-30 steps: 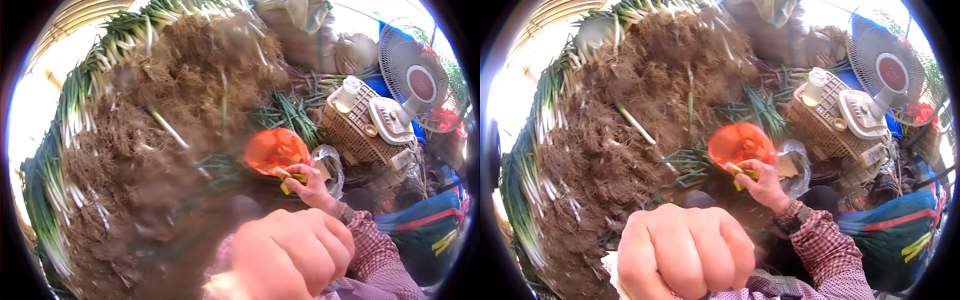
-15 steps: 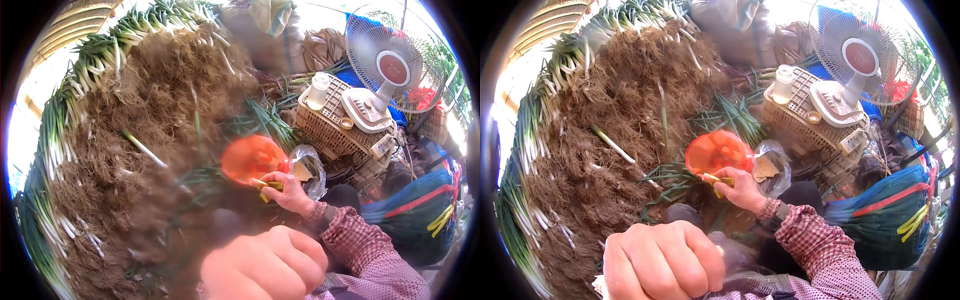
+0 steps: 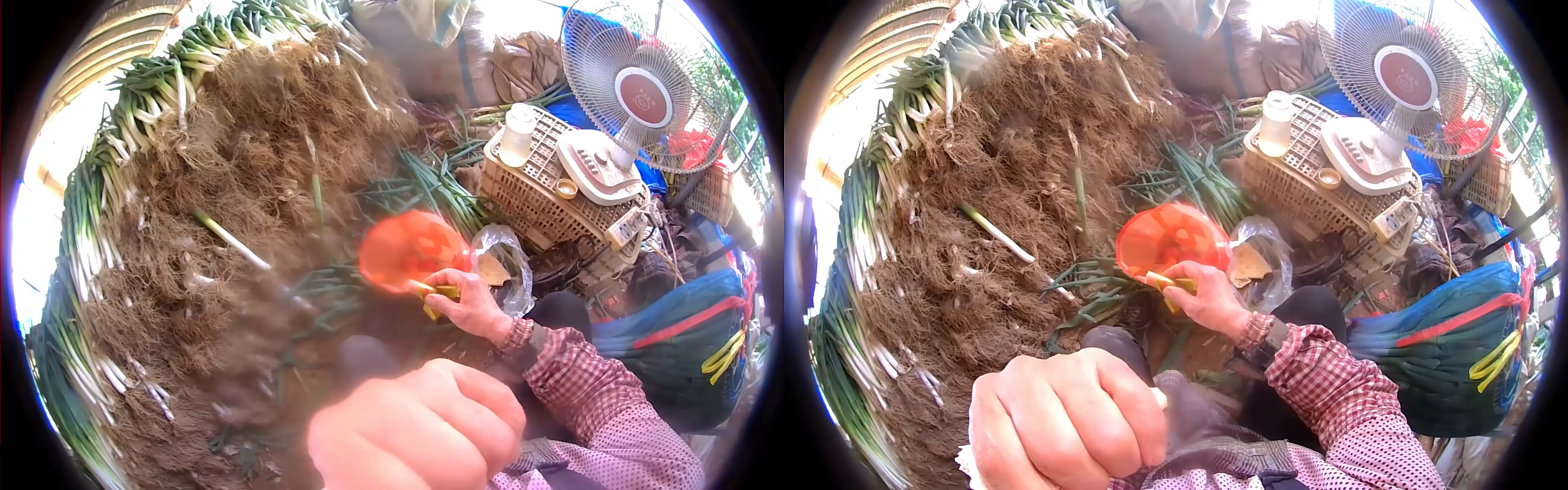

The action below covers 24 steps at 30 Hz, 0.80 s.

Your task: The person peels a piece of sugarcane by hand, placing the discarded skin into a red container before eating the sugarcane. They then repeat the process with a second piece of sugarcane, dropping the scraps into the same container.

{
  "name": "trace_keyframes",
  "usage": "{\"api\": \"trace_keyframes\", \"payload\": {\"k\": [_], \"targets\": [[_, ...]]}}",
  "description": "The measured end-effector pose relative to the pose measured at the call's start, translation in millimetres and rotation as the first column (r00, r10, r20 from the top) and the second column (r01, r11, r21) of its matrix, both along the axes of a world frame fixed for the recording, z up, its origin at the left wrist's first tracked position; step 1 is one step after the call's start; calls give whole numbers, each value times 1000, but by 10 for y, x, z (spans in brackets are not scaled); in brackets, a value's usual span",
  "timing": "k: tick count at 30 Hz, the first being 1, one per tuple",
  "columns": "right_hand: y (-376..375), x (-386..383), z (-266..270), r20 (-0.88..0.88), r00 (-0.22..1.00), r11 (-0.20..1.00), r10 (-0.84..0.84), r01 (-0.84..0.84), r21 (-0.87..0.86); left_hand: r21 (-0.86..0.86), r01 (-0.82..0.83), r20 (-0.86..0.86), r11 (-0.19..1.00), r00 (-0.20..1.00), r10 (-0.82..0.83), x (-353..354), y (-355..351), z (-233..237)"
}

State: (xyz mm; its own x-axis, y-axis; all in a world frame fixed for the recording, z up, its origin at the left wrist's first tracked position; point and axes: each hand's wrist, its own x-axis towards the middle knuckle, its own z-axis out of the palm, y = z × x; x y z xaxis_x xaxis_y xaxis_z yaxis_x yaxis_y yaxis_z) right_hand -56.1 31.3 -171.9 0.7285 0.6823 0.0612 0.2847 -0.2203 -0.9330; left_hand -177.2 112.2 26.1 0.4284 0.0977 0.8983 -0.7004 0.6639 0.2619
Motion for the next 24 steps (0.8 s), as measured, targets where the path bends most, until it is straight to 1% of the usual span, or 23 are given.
{"api": "trace_keyframes", "payload": {"k": [3, 5, 6, 9, 11, 12, 15, 17, 21, 24], "targets": [[12, -20, 9, 6, 1000, 1000, 3, -3, -8, -4, 0, -2, 1000, 1000, 0, -11, 5, 2], [29, -23, 15, 18, 1000, 1000, 11, -10, -12, -37, -18, -1, 999, 1000, 18, -29, -9, -10], [38, -24, 30, 5, 1000, 1000, 19, -19, -3, -54, -25, -1, 998, 1000, 25, -31, -22, -16], [90, -65, 72, -49, 998, 999, 31, -29, 38, -79, -130, 62, 988, 989, 135, 29, -142, 3], [130, -114, 86, -96, 995, 998, 24, -18, 67, -51, -149, 37, 988, 988, 151, -16, -128, -29], [146, -131, 121, -78, 997, 998, 30, -25, 65, -37, -157, 26, 987, 987, 158, -24, -120, -41], [202, -173, 170, -32, 998, 997, 48, -46, 62, -54, -150, 84, 987, 984, 155, 20, -111, -64], [264, -184, 140, -18, 998, 996, 66, -64, 64, -54, -151, 75, 987, 985, 155, 20, -94, -65], [368, -240, 167, -88, 991, 993, 99, -92, 79, -56, -184, 26, 981, 982, 186, -25, -79, -45], [415, -270, 166, -125, 985, 990, 116, -105, 94, -34, -175, 132, 984, 975, 178, 55, -29, -67]]}}
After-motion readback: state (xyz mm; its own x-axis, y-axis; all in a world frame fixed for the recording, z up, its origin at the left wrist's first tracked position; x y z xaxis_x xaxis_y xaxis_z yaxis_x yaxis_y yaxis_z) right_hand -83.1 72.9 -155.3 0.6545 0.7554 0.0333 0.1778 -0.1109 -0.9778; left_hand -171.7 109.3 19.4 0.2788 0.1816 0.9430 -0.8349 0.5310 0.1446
